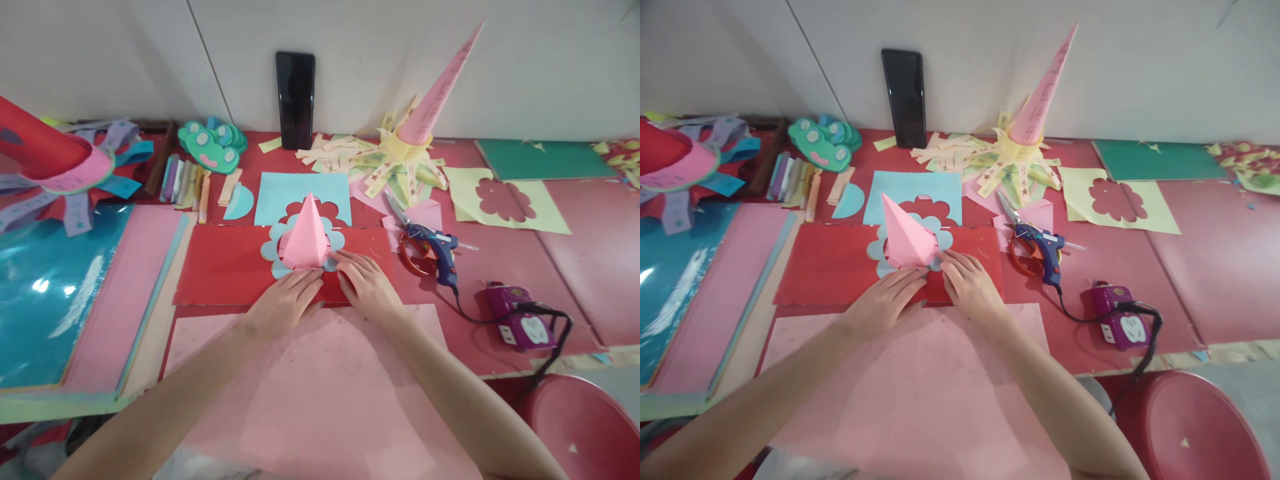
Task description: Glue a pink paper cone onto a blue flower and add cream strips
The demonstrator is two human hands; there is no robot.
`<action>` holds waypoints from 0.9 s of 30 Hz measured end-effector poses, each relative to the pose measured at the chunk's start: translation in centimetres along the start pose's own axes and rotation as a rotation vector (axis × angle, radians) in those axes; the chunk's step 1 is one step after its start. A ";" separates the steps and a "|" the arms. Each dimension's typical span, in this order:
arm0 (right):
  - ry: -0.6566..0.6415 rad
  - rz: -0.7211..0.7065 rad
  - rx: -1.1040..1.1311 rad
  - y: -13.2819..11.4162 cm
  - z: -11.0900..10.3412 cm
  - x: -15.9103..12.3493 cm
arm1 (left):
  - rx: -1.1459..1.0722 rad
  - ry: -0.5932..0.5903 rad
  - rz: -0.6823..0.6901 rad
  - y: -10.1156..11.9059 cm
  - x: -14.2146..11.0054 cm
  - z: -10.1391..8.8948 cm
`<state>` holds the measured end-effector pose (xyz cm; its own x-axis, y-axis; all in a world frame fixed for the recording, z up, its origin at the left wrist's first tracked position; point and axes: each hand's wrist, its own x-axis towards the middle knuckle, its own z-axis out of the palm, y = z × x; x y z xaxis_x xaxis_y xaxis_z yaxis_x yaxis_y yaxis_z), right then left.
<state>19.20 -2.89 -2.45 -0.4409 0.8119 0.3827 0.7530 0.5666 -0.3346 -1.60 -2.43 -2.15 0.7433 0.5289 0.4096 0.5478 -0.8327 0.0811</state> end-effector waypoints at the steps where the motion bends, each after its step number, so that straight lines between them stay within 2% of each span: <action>1: 0.008 -0.011 -0.007 0.0 0.0 -0.1 | 0.002 0.000 -0.001 0.0 0.0 0.0; 9: 0.078 -0.145 -0.036 -0.3 0.1 -0.5 | -0.009 -0.033 0.000 -0.1 -0.1 0.2; 15: 0.041 -0.090 -0.021 -0.5 0.2 -0.5 | -0.003 -0.065 -0.014 -0.1 -0.2 0.2; 27: 0.014 -0.062 -0.027 -0.9 0.4 -0.7 | -0.002 -0.045 -0.003 0.1 -0.1 0.1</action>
<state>18.64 -3.95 -2.80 -0.4805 0.7730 0.4142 0.7375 0.6117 -0.2861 -1.60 -2.53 -2.31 0.7582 0.5384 0.3678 0.5494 -0.8313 0.0844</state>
